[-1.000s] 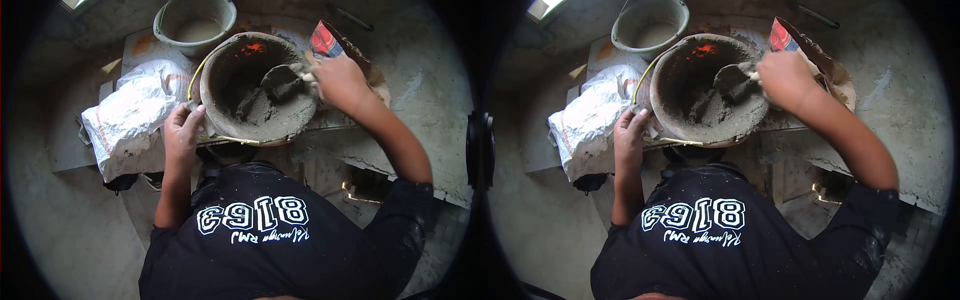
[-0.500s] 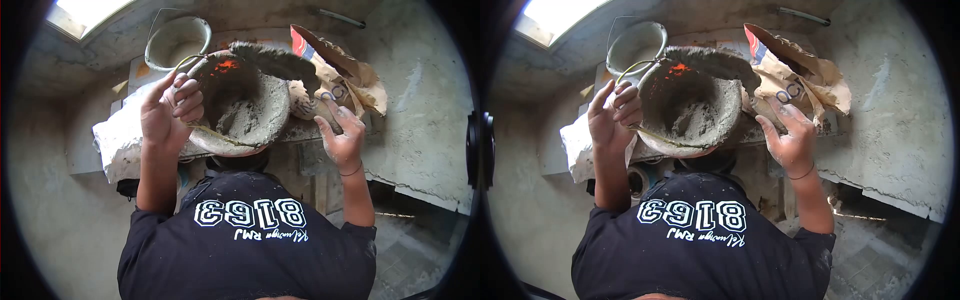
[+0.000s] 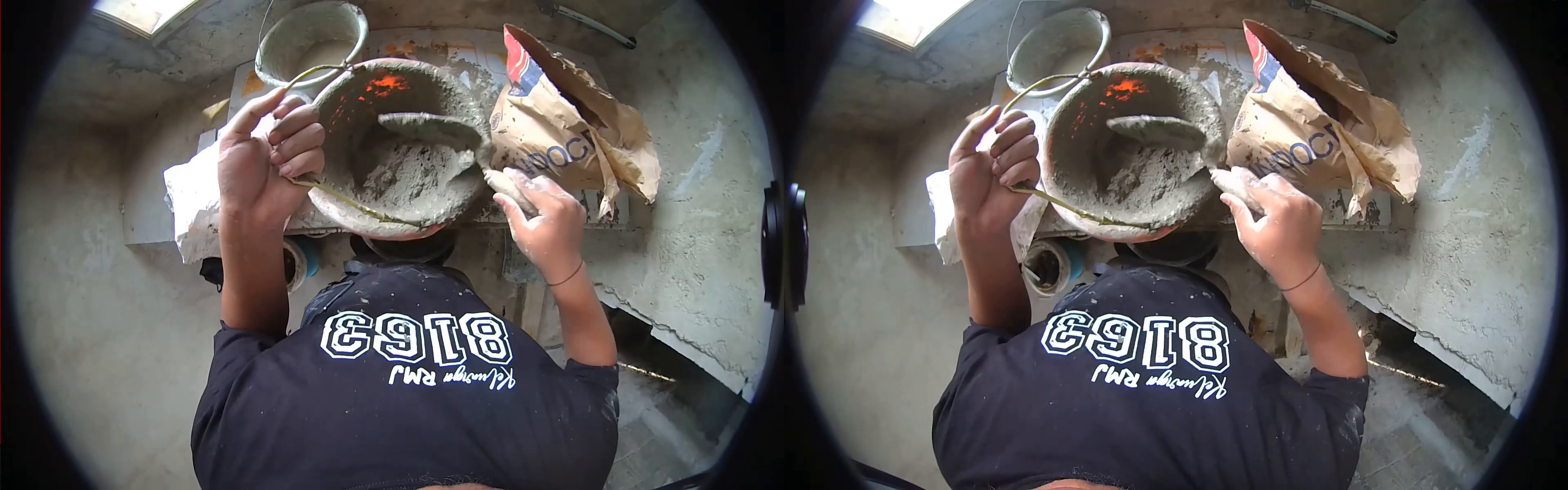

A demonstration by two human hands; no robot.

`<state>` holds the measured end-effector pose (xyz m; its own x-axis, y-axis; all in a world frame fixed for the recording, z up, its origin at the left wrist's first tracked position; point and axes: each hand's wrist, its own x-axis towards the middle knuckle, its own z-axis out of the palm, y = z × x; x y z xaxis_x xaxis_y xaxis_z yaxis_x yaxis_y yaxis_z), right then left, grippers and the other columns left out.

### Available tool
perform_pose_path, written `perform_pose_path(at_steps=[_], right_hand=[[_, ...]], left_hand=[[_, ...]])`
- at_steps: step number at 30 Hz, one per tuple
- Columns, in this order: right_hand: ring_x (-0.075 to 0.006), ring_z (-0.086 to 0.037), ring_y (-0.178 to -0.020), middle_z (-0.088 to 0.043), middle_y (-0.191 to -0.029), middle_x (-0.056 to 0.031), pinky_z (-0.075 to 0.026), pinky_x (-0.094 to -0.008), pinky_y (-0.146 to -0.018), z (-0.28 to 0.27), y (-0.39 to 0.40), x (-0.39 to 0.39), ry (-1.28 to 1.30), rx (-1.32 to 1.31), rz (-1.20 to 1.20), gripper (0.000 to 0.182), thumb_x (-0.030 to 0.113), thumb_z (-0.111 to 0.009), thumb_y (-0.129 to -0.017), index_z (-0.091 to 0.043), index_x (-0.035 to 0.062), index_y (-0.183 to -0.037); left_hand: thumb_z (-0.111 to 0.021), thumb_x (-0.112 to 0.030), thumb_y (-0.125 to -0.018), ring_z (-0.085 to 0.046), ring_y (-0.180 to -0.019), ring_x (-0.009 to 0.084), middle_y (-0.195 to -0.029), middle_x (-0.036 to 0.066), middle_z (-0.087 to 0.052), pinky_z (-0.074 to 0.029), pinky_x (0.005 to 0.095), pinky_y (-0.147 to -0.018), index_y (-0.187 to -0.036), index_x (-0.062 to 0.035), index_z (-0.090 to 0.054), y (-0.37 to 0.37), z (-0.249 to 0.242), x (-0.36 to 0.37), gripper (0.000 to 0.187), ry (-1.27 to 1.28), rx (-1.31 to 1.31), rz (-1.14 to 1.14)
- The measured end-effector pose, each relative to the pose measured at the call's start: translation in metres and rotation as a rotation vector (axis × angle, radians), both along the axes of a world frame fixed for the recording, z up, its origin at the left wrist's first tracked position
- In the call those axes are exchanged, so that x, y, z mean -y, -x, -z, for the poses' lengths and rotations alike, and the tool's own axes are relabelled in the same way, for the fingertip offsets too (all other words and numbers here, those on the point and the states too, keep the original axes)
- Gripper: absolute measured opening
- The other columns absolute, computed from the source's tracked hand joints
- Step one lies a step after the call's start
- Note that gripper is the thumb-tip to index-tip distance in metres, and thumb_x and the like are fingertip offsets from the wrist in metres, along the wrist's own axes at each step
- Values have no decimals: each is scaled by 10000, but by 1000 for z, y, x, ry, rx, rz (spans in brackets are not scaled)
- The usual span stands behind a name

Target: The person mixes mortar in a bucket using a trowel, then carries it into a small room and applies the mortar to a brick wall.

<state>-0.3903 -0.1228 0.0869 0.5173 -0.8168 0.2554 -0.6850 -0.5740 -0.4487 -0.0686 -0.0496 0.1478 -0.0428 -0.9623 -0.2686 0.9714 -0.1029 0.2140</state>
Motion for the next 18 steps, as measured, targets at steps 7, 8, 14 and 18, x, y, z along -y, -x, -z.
perform_pose_path(at_steps=[7,8,14,18], right_hand=[[-304,-666,-773,-691,-871,-110,-526,-378,-691,7,-2,3,-36,-16,60,334,277,-750,-772,-724,89,-1046],[-313,-667,-786,-695,-879,-118,-530,-373,-711,6,-5,0,-63,48,58,338,279,-748,-775,-722,85,-1051],[-154,-642,-678,-691,-826,-124,-508,-300,-629,38,-6,-7,-166,463,-60,332,160,-742,-836,-667,-40,-1090],[-49,-472,-543,-577,-730,-17,-380,-199,-481,42,-11,-27,-1021,891,218,361,182,-660,-918,-602,-31,-1204]], left_hand=[[-468,-167,-976,-278,-499,73,-638,-33,-303,-244,235,-432,-768,-93,-404,-15,16,-13,229,18,-3,-20],[-468,-167,-976,-278,-499,73,-638,-33,-303,-244,235,-432,-768,-93,-404,-17,19,-16,229,16,-5,-19],[-434,-188,-988,-290,-538,93,-654,-17,-300,-267,266,-479,-784,-90,-371,-18,7,-13,235,9,-95,63],[-464,-186,-968,-273,-540,89,-651,-27,-289,-256,264,-482,-755,-101,-374,5,-22,20,247,-37,10,154]])
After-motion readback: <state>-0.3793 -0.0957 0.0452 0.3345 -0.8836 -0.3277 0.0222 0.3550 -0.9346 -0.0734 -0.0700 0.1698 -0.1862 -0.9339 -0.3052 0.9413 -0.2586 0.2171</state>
